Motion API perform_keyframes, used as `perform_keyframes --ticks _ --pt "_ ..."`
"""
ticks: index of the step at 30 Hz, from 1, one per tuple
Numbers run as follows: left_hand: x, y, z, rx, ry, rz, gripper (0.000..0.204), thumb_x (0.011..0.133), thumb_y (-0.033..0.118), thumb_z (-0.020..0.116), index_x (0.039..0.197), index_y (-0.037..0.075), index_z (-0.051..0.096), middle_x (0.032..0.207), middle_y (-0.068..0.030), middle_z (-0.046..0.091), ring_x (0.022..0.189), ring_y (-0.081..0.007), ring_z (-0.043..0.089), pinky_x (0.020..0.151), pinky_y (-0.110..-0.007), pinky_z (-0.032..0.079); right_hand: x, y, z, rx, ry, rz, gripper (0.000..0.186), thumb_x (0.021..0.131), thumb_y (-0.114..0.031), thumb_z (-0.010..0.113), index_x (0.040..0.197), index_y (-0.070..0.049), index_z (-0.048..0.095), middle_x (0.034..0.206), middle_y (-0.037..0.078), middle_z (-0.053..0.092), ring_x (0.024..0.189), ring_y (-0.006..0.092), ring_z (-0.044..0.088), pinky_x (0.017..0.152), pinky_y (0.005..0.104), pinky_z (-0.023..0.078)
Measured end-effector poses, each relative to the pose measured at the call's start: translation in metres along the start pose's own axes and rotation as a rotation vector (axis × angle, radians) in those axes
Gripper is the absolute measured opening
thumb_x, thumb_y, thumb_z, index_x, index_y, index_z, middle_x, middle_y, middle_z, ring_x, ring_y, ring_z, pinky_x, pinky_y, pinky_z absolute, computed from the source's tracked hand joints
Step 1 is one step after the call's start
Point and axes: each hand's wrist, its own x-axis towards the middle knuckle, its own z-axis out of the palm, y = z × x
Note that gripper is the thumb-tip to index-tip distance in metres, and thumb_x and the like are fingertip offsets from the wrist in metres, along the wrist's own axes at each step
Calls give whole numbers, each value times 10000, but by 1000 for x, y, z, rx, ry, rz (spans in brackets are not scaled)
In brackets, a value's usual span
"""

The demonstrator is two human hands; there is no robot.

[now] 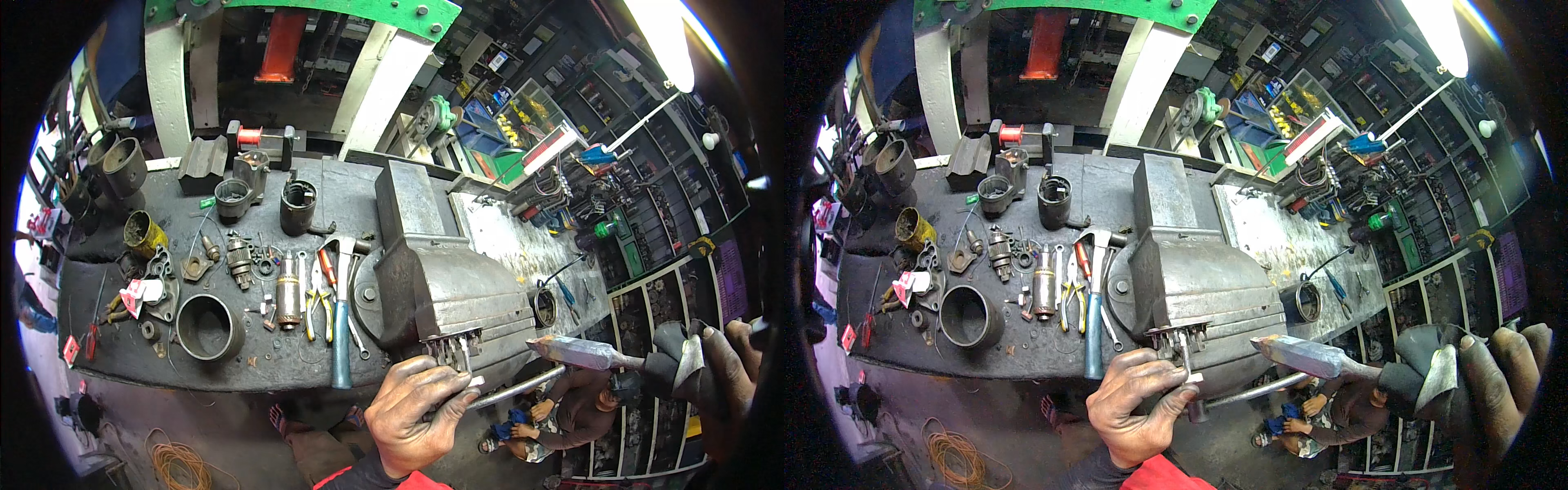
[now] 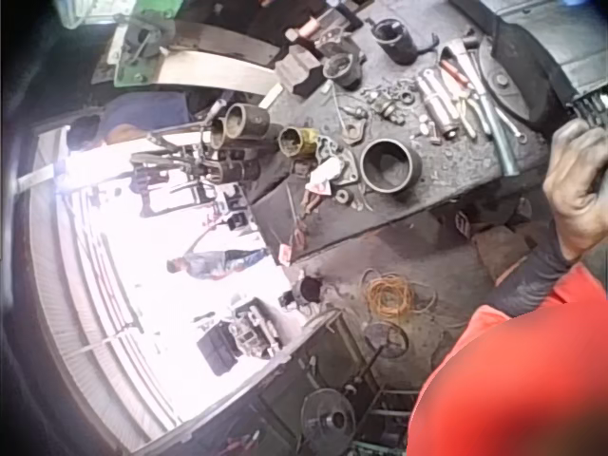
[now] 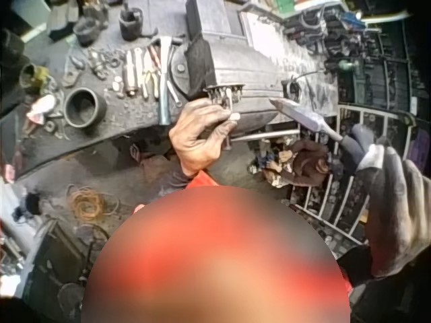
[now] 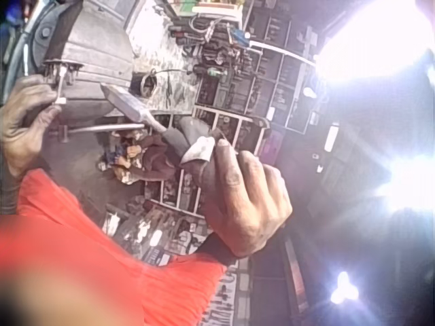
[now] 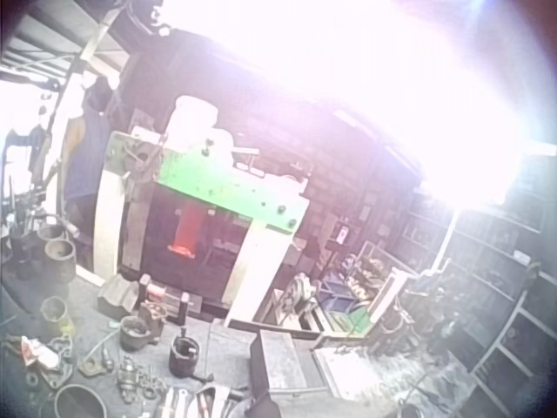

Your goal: The person uses a blowtorch to heat a small metal component and then manipulates it with pliers and a screwdriver on a cluttered workbench. They repeatedly heat and adjust the part, occasionally wiping it with a cloth, while other people work in the background.

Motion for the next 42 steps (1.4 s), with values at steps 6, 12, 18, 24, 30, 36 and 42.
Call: perform_keyframes --ticks 6,12,18,24,30,36,42 --pt "0 0 0 9 -3 -1 264 708 51 951 927 44 803 877 -95 788 902 -282 730 870 -401 574 -4 0 4 -20 -12 18 338 790 -95 833 1114 -16 779 894 127 738 674 254 673 586 342 511" --pt "1 1 1 12 7 8 259 709 69 956 915 38 803 873 -98 788 887 -284 732 861 -398 579 -7 2 5 6 -26 38 347 788 -114 843 1115 -16 776 900 122 739 688 251 677 599 348 514" --pt "0 0 0 7 4 -1 266 707 77 961 919 39 805 871 -106 788 885 -283 733 865 -400 576 -12 2 11 -7 -40 64 357 789 -138 848 1121 -27 775 904 118 739 693 259 677 598 354 514" --pt "-1 1 1 10 -2 -14 268 708 76 961 923 39 806 874 -111 789 884 -282 735 871 -405 572 -23 3 19 -23 -43 99 342 804 -151 846 1119 -40 776 909 113 740 700 261 682 598 360 516" --pt "-1 0 2 14 4 -7 264 708 66 958 915 25 800 867 -118 787 872 -286 736 875 -411 572 -31 3 28 -64 -39 124 330 816 -162 845 1118 -48 777 913 109 742 706 260 686 600 365 519" --pt "0 -1 1 10 -10 0 256 715 53 951 913 18 792 864 -121 783 884 -293 730 879 -416 570 -31 -1 23 -12 -122 184 333 827 -167 844 1132 -54 773 921 109 745 719 264 695 614 366 524" --pt "-2 -1 0 5 -33 -14 272 731 45 943 947 15 780 873 -117 781 915 -290 719 893 -414 565 -40 7 34 55 -49 159 350 819 -153 834 1146 -49 763 932 115 736 761 282 701 651 380 540"
